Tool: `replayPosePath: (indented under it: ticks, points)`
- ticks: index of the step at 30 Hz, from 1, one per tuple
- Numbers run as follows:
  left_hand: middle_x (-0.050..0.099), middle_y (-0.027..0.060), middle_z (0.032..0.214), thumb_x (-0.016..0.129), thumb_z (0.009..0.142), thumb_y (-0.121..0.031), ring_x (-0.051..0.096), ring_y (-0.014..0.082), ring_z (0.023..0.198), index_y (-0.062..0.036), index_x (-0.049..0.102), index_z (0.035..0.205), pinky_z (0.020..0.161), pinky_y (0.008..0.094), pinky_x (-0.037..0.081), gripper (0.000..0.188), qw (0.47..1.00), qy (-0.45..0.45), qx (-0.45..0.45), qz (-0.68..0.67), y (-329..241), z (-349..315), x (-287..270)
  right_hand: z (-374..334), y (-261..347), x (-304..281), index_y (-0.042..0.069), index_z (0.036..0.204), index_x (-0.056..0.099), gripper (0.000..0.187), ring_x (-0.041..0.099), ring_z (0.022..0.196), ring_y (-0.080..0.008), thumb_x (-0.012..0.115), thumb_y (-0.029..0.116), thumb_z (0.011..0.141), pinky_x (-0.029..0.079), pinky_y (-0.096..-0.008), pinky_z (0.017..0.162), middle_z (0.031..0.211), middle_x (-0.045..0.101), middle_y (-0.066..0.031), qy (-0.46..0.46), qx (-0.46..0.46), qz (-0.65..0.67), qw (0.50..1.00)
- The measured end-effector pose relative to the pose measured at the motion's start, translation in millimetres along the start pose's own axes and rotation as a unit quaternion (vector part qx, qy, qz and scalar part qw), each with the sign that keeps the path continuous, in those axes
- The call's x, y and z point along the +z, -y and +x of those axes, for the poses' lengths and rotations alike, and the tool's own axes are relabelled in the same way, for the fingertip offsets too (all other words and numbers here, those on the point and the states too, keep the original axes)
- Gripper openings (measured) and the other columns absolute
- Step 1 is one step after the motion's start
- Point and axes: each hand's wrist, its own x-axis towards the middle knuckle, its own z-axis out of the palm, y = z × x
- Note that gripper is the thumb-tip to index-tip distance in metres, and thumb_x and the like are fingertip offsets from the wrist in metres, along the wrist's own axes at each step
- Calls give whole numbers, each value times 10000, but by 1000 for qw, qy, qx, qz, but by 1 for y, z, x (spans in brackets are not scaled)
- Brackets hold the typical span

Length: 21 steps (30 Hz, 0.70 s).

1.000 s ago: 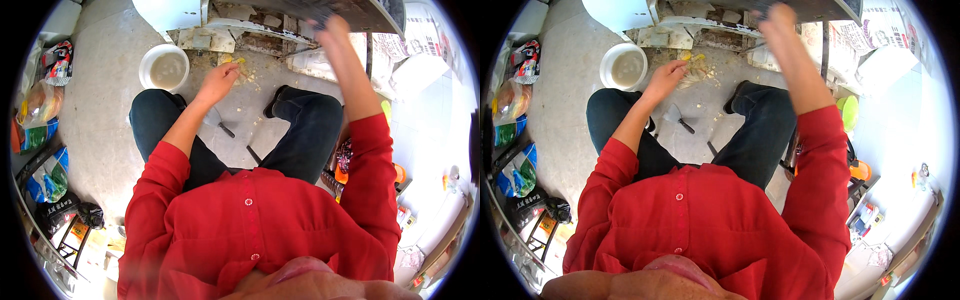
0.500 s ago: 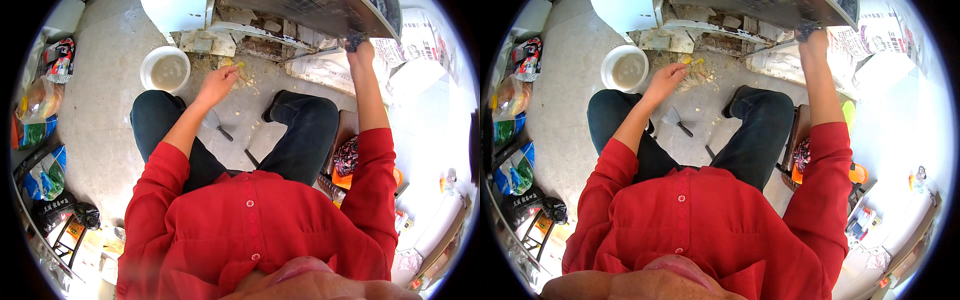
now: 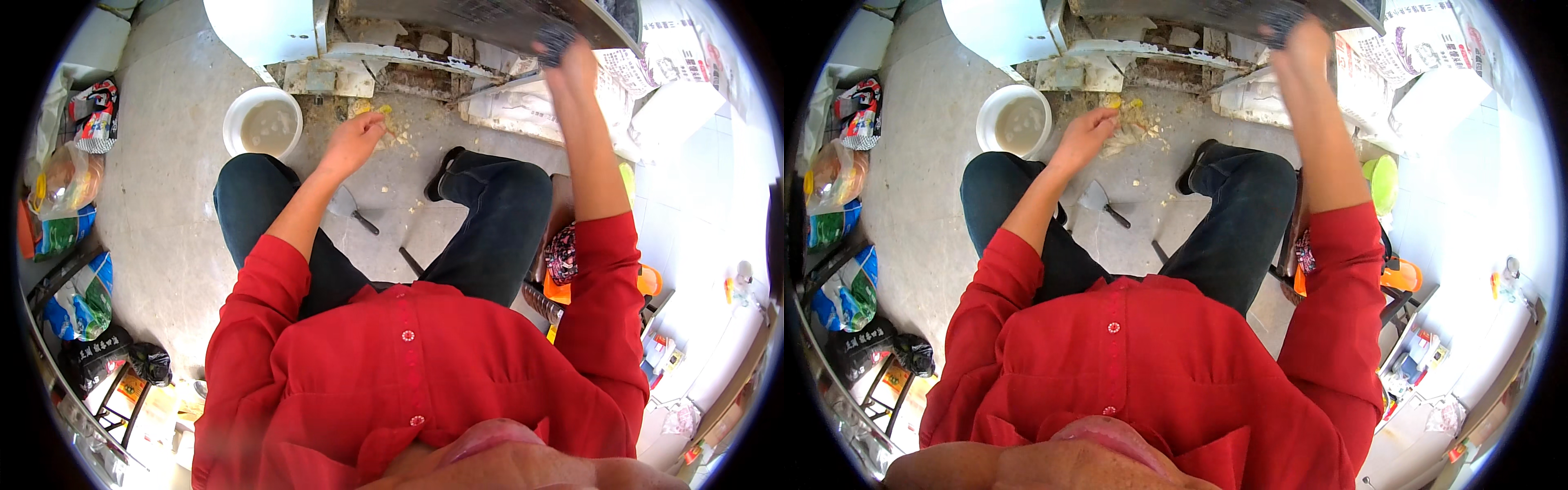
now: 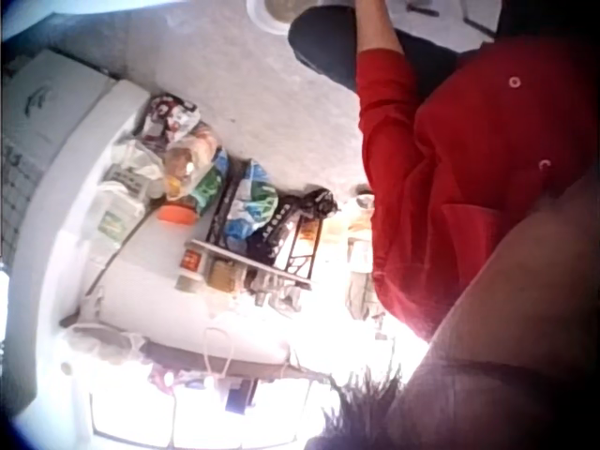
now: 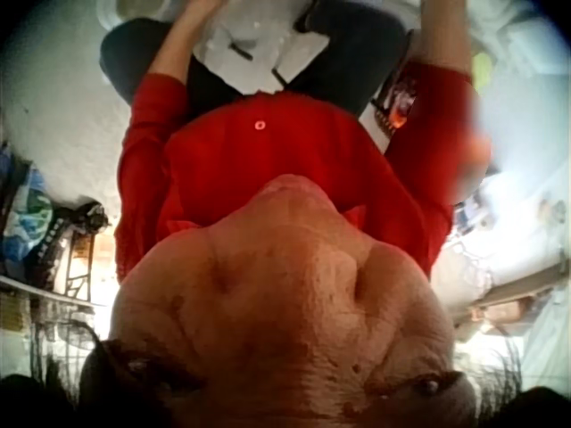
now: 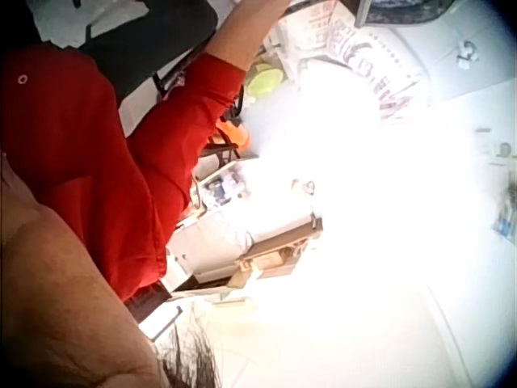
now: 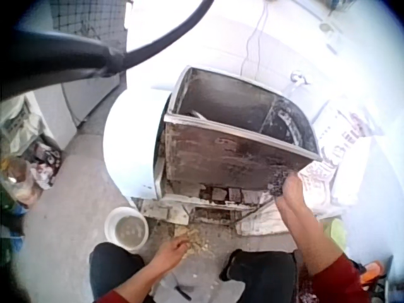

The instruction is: The person cleans a dough mixer by scrubbing the interior and exterior surfaces with a scouring pad and frequently dipping it into a bucket of water.

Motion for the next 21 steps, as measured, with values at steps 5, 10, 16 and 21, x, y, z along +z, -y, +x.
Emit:
replayPosePath:
  ticks: [5, 10, 16, 21]
  points:
    - [715, 109, 1028, 544, 946, -195, 647, 146, 896, 29, 605, 1253, 821, 294, 504, 385, 999, 42, -14, 21, 4, -2, -1, -3, 14, 9, -3, 1124, 570, 290, 637, 836, -261, 333, 92, 986, 538, -407, 633, 1015, 652, -144, -40, -63, -41, 996]
    - [712, 106, 1033, 544, 950, -191, 642, 146, 879, 25, 600, 1260, 813, 293, 504, 381, 998, 52, -18, 35, 10, 7, 9, -51, -19, 130, -41, 994, 640, 262, 602, 797, -194, 502, 181, 978, 473, -341, 740, 900, 653, -93, 123, -71, 52, 988]
    - [685, 138, 882, 567, 918, -272, 658, 268, 838, -31, 656, 1170, 774, 352, 495, 360, 1000, 2, 6, -19, 11, 7, 8, -17, 13, 20, -10, 1089, 578, 282, 614, 811, -225, 349, 139, 1019, 503, -370, 601, 993, 645, -157, 48, -40, -30, 998]
    - [675, 133, 866, 568, 920, -275, 649, 274, 812, -54, 665, 1136, 750, 360, 492, 324, 1000, 8, 8, 4, 12, 0, -1, -3, 29, 12, 29, 1062, 559, 234, 588, 691, -233, 362, 124, 979, 466, -367, 510, 925, 629, -150, -57, -89, 16, 994]
